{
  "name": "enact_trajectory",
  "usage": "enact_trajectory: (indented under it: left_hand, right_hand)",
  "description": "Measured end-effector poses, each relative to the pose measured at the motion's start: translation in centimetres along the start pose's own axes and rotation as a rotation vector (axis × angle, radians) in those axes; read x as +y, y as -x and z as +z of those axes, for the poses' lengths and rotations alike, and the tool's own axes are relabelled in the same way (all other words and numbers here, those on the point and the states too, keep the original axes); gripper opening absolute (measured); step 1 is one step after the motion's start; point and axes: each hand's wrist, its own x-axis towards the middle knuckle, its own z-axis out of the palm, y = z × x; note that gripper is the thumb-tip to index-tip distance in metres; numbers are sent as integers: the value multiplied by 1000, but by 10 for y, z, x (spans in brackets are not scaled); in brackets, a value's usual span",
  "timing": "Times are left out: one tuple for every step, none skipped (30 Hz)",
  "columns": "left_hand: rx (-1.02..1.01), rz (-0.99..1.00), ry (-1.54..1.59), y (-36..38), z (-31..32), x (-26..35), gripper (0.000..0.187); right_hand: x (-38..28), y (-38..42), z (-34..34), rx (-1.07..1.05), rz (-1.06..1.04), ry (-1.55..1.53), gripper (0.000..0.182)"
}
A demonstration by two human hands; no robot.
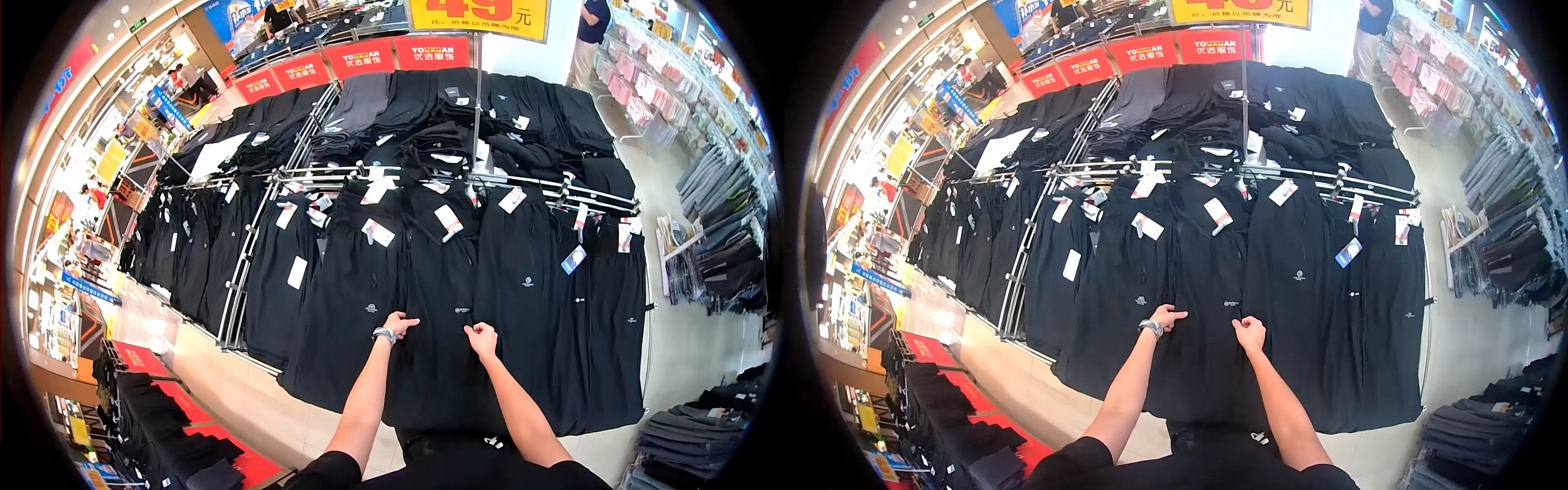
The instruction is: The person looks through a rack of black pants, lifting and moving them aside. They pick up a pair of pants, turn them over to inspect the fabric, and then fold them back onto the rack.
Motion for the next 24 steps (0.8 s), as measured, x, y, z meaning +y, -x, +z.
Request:
enact_trajectory:
  left_hand:
    - [-75,-3,30,-4,-2,3,70]
    - [-83,-1,19,-7,-5,4,79]
    - [-48,9,-1,-4,-6,8,51]
    - [-50,9,-73,-8,-10,11,41]
    - [-51,8,-146,-11,-14,12,31]
    - [-51,14,-147,-12,-14,14,31]
    - [-29,63,-176,-12,-15,14,24]
    - [-7,110,-205,-11,-16,11,19]
    - [-7,115,-208,-13,-15,9,19]
    - [11,166,-204,-20,-14,4,19]
    - [29,217,-200,-26,-12,-3,19]
    - [9,233,-229,-29,-13,-4,20]
    - [5,237,-232,-32,-14,-6,20]
    - [34,231,-238,-35,-13,-10,19]
    - [63,228,-243,-38,-13,-13,19]
    - [86,206,-182,-42,-12,-15,19]
    - [84,206,-185,-46,-15,-17,19]
    - [161,259,-205,-45,-18,-17,21]
    - [237,310,-225,-44,-21,-18,23]
    - [250,280,-234,-43,-23,-18,23]
    - [270,353,-270,-51,-25,-25,21]
    - [266,385,-258,-54,-27,-31,23]
    - [253,426,-251,-59,-26,-33,26]
    - [226,375,-188,-50,-22,-26,30]
  right_hand:
    - [0,-6,-2,-4,-25,-28,26]
    - [3,-10,-4,-9,-45,-54,24]
    - [11,-18,-4,-3,-44,-50,24]
    - [20,-25,-1,-67,32,-220,24]
    - [29,-31,3,-132,110,-391,24]
    - [18,-25,-8,-232,196,-495,33]
    - [14,-24,-11,-229,191,-498,33]
    - [11,-22,-12,-238,230,-450,35]
    - [7,-21,-13,-244,267,-401,38]
    - [6,-20,-13,-263,276,-374,36]
    - [4,-19,-13,-258,276,-378,36]
    - [3,-22,-12,-296,270,-364,34]
    - [4,-23,-11,-334,265,-349,31]
    - [4,-25,-10,-348,253,-346,25]
    - [8,-29,-11,-343,253,-348,25]
    - [11,-35,-10,-353,217,-347,24]
    - [15,-37,-9,-364,181,-347,22]
    - [15,-37,-11,-344,183,-342,19]
    - [16,-36,-12,-342,187,-344,19]
    - [17,-36,-15,-335,191,-355,18]
    - [21,-39,-17,-322,195,-369,18]
    - [24,-37,-16,-321,201,-376,18]
    - [26,-36,-14,-308,208,-389,18]
    - [28,-36,-12,-277,193,-391,20]
